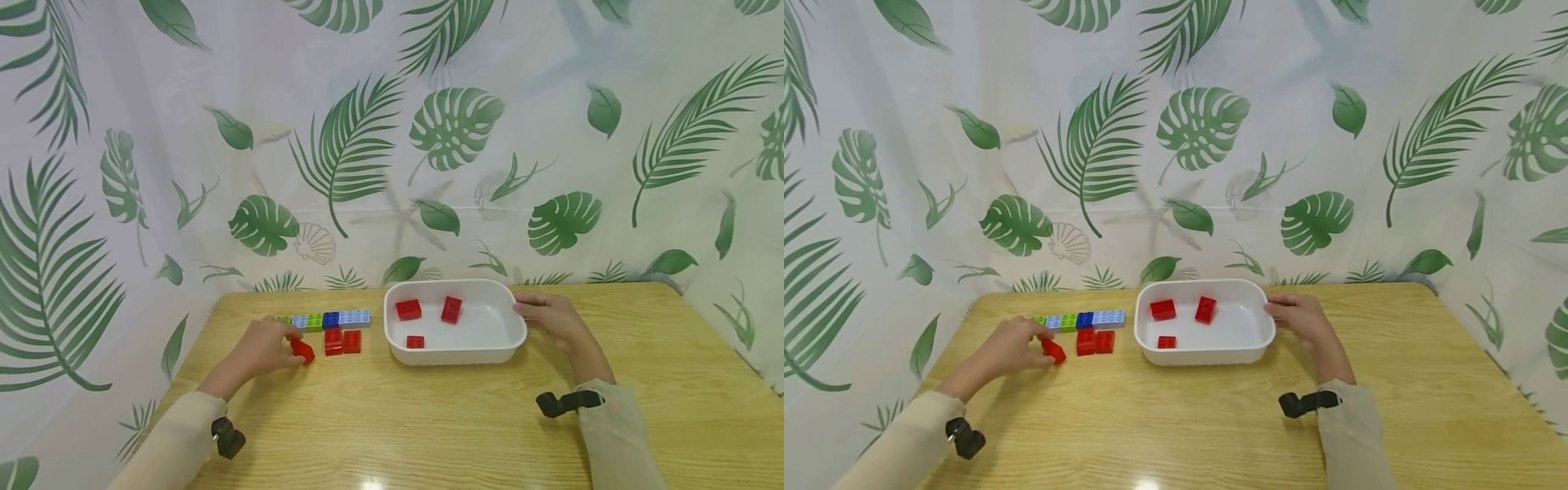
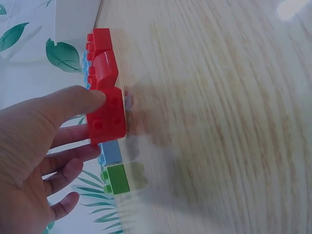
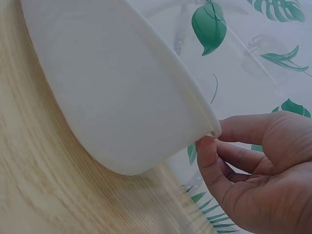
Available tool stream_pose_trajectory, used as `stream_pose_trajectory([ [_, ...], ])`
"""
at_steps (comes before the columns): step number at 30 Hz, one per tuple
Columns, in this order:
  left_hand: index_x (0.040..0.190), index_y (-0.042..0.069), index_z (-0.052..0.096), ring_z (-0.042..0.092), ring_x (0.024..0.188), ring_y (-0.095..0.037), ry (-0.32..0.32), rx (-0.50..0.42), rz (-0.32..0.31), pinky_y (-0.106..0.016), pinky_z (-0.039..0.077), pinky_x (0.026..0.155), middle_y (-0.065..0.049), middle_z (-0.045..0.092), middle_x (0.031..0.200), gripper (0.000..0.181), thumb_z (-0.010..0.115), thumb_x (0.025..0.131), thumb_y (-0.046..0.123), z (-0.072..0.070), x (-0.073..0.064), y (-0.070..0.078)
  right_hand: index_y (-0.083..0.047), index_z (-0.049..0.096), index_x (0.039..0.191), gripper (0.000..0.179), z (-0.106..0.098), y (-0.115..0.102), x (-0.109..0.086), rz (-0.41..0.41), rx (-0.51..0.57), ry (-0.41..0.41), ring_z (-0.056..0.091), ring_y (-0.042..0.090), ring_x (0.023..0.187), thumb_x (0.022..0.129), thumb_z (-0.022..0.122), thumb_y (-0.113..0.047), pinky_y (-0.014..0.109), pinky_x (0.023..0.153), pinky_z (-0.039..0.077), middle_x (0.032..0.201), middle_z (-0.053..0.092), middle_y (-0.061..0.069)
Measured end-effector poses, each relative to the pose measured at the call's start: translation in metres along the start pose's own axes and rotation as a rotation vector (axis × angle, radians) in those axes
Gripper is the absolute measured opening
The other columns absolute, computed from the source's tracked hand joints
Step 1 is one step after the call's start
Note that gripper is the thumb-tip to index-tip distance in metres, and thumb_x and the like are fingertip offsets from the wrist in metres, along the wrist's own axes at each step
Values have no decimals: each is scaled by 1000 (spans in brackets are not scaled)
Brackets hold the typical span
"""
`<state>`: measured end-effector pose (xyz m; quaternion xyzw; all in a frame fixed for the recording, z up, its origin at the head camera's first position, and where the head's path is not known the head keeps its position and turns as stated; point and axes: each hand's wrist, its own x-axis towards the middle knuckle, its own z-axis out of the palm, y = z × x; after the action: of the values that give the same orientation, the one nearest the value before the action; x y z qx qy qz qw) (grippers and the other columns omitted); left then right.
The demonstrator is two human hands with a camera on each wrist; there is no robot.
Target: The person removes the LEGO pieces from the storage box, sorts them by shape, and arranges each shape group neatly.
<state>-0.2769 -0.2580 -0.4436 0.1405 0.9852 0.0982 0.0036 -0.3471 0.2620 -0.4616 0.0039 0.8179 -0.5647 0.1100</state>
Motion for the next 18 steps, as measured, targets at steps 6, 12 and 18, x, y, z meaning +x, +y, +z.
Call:
stream_pose_trajectory([
  [6, 109, 10, 80, 57, 105, -33, 65, 53, 55, -59, 44, 95, -12, 71, 114, 39, 90, 72, 16, -3, -1, 0, 7, 49, 146, 58, 0, 1, 1, 6, -2, 10, 63, 0, 97, 101, 64, -27, 22, 89, 57, 145, 56, 21],
  [12, 101, 10, 80, 51, 92, -26, 41, 261, 151, -51, 42, 87, -6, 68, 102, 35, 93, 68, 15, -6, 6, 10, 7, 48, 146, 57, -1, 1, 0, 3, -4, 9, 63, 1, 98, 102, 63, -27, 21, 88, 57, 148, 52, 24],
  [18, 93, 13, 80, 49, 88, -24, -6, 399, 206, -48, 41, 85, -4, 67, 99, 23, 91, 73, 18, -5, 16, 23, 7, 48, 146, 57, 1, 0, 0, -5, -12, 3, 63, 1, 98, 102, 62, -27, 23, 89, 57, 148, 53, 25],
])
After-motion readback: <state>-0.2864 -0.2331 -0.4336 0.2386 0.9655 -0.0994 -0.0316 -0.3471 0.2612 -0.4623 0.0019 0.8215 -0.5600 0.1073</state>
